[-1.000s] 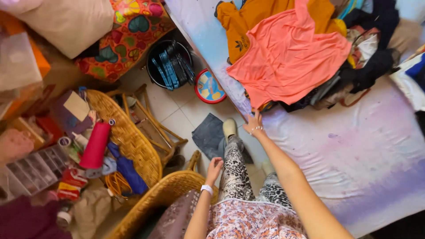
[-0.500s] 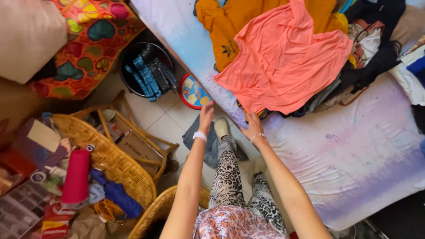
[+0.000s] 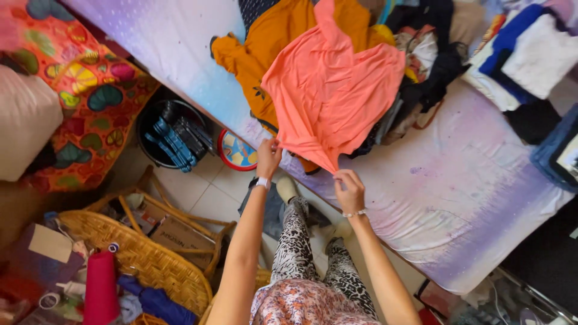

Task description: Folding shirts and stacking them on a bed.

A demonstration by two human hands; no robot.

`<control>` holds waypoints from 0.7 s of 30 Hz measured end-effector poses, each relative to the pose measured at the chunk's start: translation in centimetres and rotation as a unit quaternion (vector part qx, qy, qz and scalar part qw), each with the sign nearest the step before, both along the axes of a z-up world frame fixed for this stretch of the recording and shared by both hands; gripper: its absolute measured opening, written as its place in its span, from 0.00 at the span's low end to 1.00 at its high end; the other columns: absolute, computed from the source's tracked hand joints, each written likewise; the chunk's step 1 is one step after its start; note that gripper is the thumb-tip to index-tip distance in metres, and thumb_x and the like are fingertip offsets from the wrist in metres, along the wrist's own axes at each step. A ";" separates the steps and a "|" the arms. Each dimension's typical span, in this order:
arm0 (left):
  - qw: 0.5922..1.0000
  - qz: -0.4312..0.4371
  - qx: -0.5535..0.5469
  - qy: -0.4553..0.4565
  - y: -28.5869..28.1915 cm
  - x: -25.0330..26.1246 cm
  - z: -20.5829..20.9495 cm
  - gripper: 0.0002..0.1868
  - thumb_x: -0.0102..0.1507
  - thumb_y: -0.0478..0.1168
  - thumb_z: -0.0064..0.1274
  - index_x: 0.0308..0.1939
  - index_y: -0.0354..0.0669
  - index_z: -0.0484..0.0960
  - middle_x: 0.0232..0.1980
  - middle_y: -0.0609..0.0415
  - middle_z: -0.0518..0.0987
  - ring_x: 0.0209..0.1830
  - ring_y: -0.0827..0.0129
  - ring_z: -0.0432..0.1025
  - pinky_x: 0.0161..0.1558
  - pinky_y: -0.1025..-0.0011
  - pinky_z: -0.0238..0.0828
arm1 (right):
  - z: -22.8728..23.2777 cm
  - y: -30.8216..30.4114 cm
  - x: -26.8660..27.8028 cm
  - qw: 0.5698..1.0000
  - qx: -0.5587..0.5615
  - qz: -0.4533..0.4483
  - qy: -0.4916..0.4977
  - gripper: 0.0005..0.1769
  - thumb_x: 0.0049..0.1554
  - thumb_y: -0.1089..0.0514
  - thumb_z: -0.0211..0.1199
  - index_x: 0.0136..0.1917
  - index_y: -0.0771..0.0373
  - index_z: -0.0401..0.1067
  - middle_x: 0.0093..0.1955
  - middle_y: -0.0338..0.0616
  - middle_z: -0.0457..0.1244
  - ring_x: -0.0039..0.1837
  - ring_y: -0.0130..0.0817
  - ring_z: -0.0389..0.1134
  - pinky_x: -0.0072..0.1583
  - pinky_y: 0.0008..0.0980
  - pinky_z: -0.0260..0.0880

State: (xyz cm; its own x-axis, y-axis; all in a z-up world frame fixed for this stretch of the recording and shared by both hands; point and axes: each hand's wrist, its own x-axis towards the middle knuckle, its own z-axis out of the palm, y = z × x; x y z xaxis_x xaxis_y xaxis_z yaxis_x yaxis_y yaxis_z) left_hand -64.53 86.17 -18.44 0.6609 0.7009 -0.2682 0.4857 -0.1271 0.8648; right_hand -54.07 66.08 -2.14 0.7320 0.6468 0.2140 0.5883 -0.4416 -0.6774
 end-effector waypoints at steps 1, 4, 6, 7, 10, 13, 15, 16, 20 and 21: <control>1.000 -0.004 0.007 -0.009 -0.2 0.1 2.5 0.05 0.54 0.35 0.51 0.32 0.38 0.74 0.30 0.42 0.69 0.28 0.46 0.72 0.26 0.63 0.72 | 1.0 -1.2 1.0 1.000 0.007 -0.004 -0.009 0.13 0.37 0.74 0.57 0.32 0.57 0.68 0.35 0.36 0.61 0.38 0.35 0.65 0.41 0.28 0.66; 0.998 -0.034 0.003 -0.045 -1.0 1.6 9.3 0.06 0.55 0.34 0.48 0.35 0.37 0.73 0.35 0.39 0.70 0.33 0.43 0.72 0.33 0.62 0.73 | 4.6 -4.7 3.8 0.997 0.010 -0.057 -0.059 0.15 0.37 0.75 0.59 0.32 0.56 0.69 0.37 0.36 0.61 0.41 0.38 0.65 0.45 0.32 0.65; 0.992 -0.107 0.027 -0.066 -1.7 3.7 12.9 0.10 0.57 0.42 0.45 0.39 0.41 0.72 0.34 0.38 0.72 0.39 0.41 0.68 0.36 0.51 0.66 | 7.5 -7.0 5.1 0.986 0.032 -0.121 -0.115 0.14 0.39 0.76 0.58 0.33 0.58 0.67 0.38 0.39 0.62 0.42 0.41 0.64 0.46 0.34 0.63; 0.990 -0.116 0.034 -0.073 -2.0 5.4 16.5 0.10 0.57 0.42 0.45 0.39 0.41 0.72 0.34 0.38 0.72 0.39 0.41 0.68 0.36 0.51 0.66 | 9.3 -8.2 5.9 0.983 0.039 -0.129 -0.121 0.14 0.39 0.76 0.58 0.33 0.58 0.67 0.38 0.39 0.62 0.42 0.41 0.64 0.46 0.34 0.63; 0.970 -0.148 0.120 -0.153 -3.9 10.6 26.1 0.11 0.54 0.43 0.51 0.37 0.46 0.72 0.30 0.46 0.74 0.35 0.48 0.70 0.36 0.59 0.66 | 14.8 -12.5 8.0 0.954 0.063 -0.226 -0.189 0.13 0.41 0.74 0.58 0.37 0.59 0.67 0.38 0.41 0.63 0.42 0.42 0.65 0.45 0.32 0.63; 0.938 -0.192 0.167 -0.234 -7.7 14.8 33.0 0.21 0.46 0.48 0.60 0.38 0.50 0.70 0.28 0.53 0.73 0.34 0.52 0.68 0.39 0.61 0.64 | 19.3 -18.2 9.5 0.931 0.104 -0.240 -0.255 0.11 0.43 0.75 0.56 0.37 0.63 0.69 0.42 0.47 0.64 0.44 0.45 0.65 0.44 0.35 0.64; 0.938 -0.212 0.039 -0.271 -11.9 16.1 37.6 0.22 0.45 0.46 0.62 0.39 0.53 0.69 0.24 0.59 0.75 0.30 0.65 0.69 0.41 0.73 0.63 | 21.3 -22.4 10.2 0.910 0.122 -0.271 -0.290 0.11 0.44 0.75 0.54 0.39 0.64 0.70 0.48 0.47 0.63 0.46 0.43 0.65 0.44 0.33 0.64; 0.934 -0.222 0.041 -0.279 -13.6 17.7 37.5 0.22 0.45 0.46 0.62 0.39 0.53 0.69 0.24 0.59 0.75 0.30 0.65 0.69 0.41 0.73 0.63 | 21.3 -24.7 11.2 0.904 0.124 -0.280 -0.298 0.11 0.44 0.75 0.54 0.39 0.64 0.70 0.48 0.47 0.63 0.46 0.43 0.65 0.44 0.33 0.64; 0.913 -0.251 -0.044 -0.320 -22.1 20.8 39.7 0.22 0.46 0.44 0.64 0.38 0.53 0.68 0.23 0.64 0.74 0.21 0.81 0.63 0.27 0.84 0.60 | 21.6 -34.0 14.7 0.911 0.127 -0.298 -0.254 0.05 0.48 0.67 0.60 0.40 0.62 0.70 0.42 0.42 0.56 0.41 0.41 0.60 0.40 0.31 0.64; 0.904 -0.256 -0.082 -0.331 -24.1 20.9 40.9 0.21 0.48 0.42 0.64 0.37 0.51 0.67 0.24 0.64 0.74 0.21 0.83 0.62 0.25 0.86 0.58 | 21.6 -35.9 15.1 0.922 0.128 -0.289 -0.225 0.06 0.47 0.66 0.61 0.41 0.62 0.71 0.41 0.45 0.55 0.41 0.45 0.60 0.41 0.33 0.64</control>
State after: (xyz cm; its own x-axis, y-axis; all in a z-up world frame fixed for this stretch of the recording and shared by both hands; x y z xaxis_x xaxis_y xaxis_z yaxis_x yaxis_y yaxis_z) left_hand -43.64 62.06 22.51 0.9416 0.2432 0.2331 -0.2322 -0.0327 0.9721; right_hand -38.93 30.22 19.45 0.7379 0.0623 0.6720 0.5517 -0.6292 -0.5474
